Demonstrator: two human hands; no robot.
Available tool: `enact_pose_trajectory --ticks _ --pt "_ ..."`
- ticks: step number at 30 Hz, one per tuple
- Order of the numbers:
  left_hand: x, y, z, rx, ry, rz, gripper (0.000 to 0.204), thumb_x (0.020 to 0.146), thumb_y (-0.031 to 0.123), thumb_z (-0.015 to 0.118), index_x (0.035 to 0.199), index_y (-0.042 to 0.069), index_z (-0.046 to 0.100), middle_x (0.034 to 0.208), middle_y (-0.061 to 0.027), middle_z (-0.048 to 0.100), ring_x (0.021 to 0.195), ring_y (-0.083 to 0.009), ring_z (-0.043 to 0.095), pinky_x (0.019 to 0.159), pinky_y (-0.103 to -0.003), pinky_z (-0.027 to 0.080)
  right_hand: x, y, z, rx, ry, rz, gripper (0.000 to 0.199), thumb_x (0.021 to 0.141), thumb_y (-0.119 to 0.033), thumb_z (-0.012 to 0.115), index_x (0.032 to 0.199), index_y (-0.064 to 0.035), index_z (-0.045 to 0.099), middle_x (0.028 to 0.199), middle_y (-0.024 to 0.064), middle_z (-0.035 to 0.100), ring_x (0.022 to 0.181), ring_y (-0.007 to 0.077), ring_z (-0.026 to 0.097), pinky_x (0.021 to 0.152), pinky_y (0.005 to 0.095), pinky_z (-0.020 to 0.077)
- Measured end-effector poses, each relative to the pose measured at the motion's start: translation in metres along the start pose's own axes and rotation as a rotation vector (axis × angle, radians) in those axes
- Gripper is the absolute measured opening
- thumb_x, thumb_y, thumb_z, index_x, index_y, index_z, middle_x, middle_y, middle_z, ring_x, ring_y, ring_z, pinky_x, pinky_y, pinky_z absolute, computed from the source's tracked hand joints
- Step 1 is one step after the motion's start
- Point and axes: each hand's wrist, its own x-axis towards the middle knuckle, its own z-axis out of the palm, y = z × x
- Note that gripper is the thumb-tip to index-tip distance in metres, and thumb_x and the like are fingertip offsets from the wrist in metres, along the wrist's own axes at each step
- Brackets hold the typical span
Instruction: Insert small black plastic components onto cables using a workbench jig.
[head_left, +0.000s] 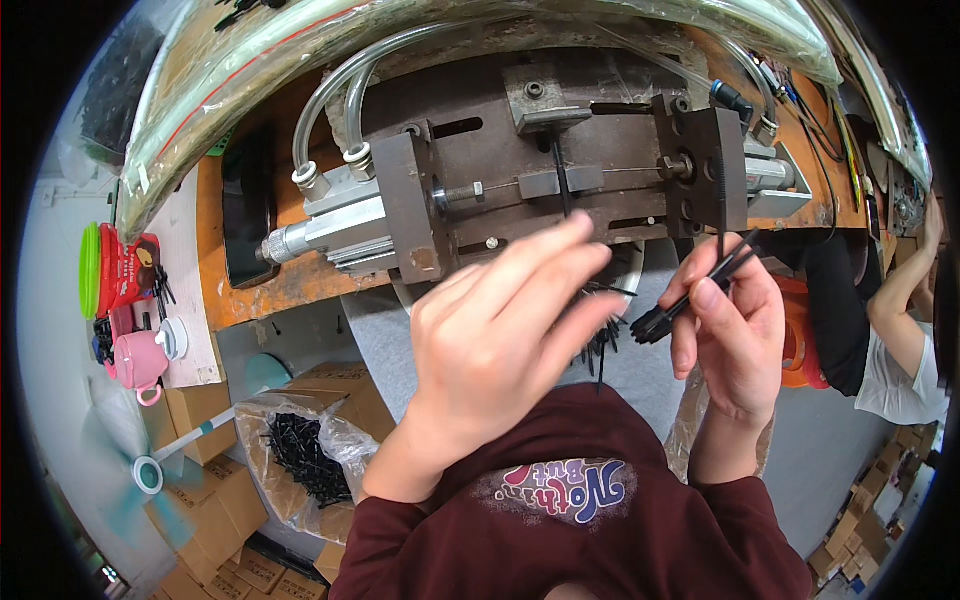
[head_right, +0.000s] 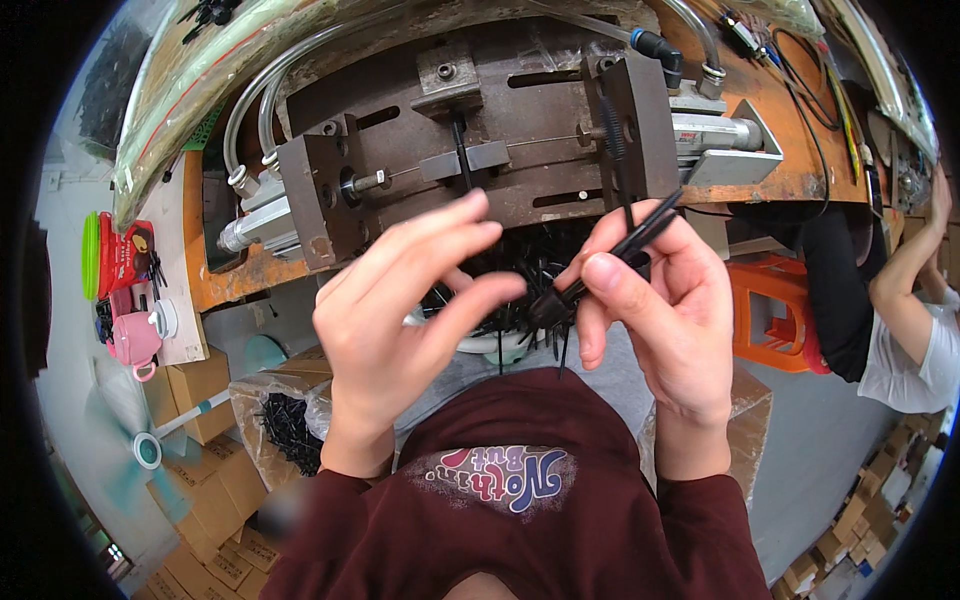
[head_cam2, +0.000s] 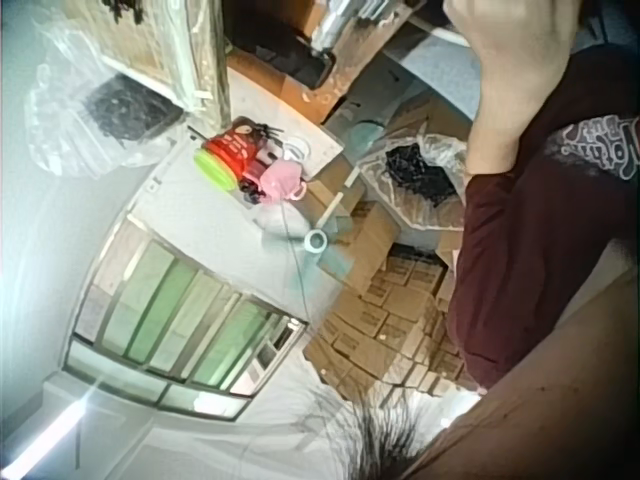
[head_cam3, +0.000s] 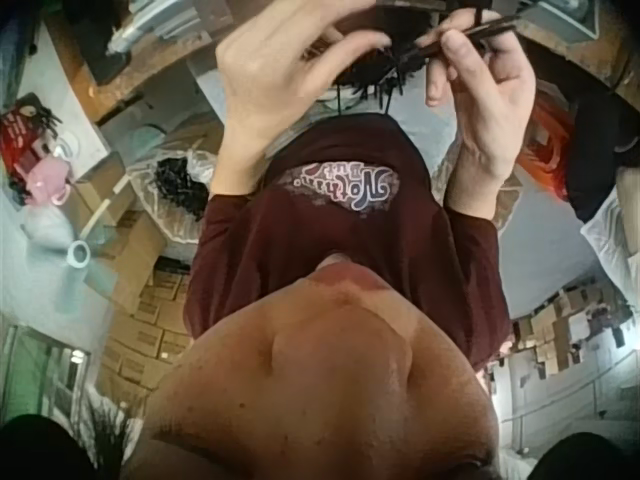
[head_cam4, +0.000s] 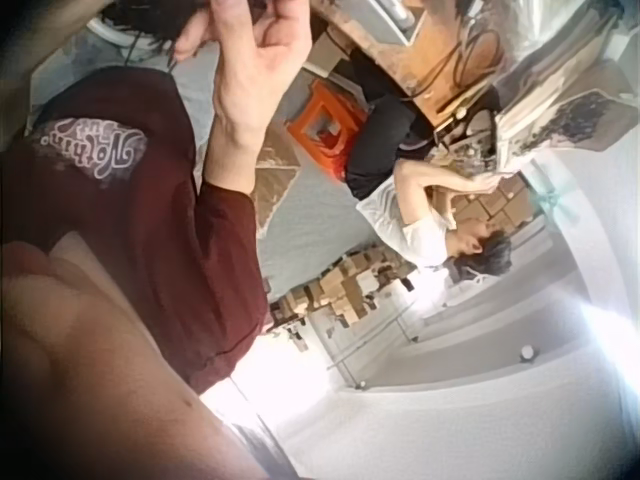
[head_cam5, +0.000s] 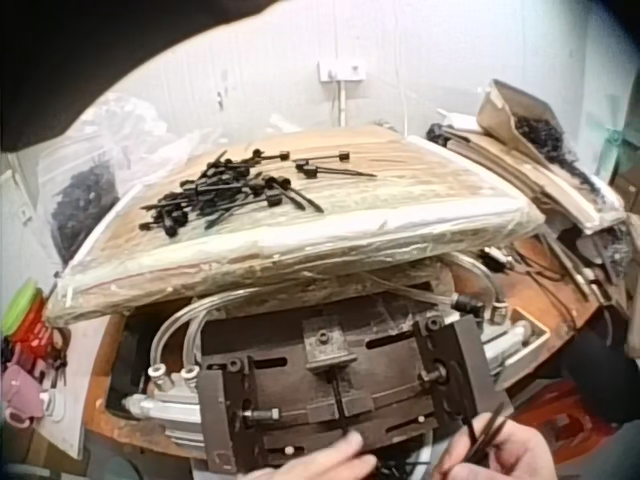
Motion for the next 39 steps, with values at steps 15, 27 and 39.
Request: enact_pose_trajectory --ticks 15,27,39 --pt "-0.009 0.004 -0.009 0.062 0.098 0.194 0.034 0.056 0.006 0.085 0.088 0.002 0.074 0.106 -0.0136 0.071 0.081 -0.0226 0.068 0.068 -0.032 0.055 0.002 0.009 0.011 -0.046 0.036 -0.082 0.021 0.103 -0.016 0.050 0.108 0.0035 0.054 0.084 0.0159 0.064 0.048 0.0132 0.055 0.045 0.0222 0.0452" --pt "0.005 -0.004 0.007 0.388 0.026 0.153 0.026 0.066 0.014 0.082 0.089 0.006 0.071 0.113 -0.0057 0.072 0.064 -0.0147 0.064 0.056 -0.026 0.046 -0.004 0.002 0.017 0.022 0.032 -0.105 0.017 0.097 -0.003 0.052 0.112 0.0040 0.048 0.093 0.0222 0.065 0.057 0.0198 0.063 0.054 0.0284 0.0557" --pt "-0.010 0.011 -0.005 -0.119 -0.041 0.271 0.034 0.066 0.005 0.082 0.099 0.004 0.076 0.103 -0.0138 0.071 0.079 -0.0222 0.071 0.066 -0.030 0.057 -0.001 0.010 0.011 0.265 -0.113 0.049 0.023 0.106 -0.017 0.039 0.109 0.0039 0.048 0.090 0.0227 0.064 0.049 0.0185 0.059 0.041 0.0244 0.0455"
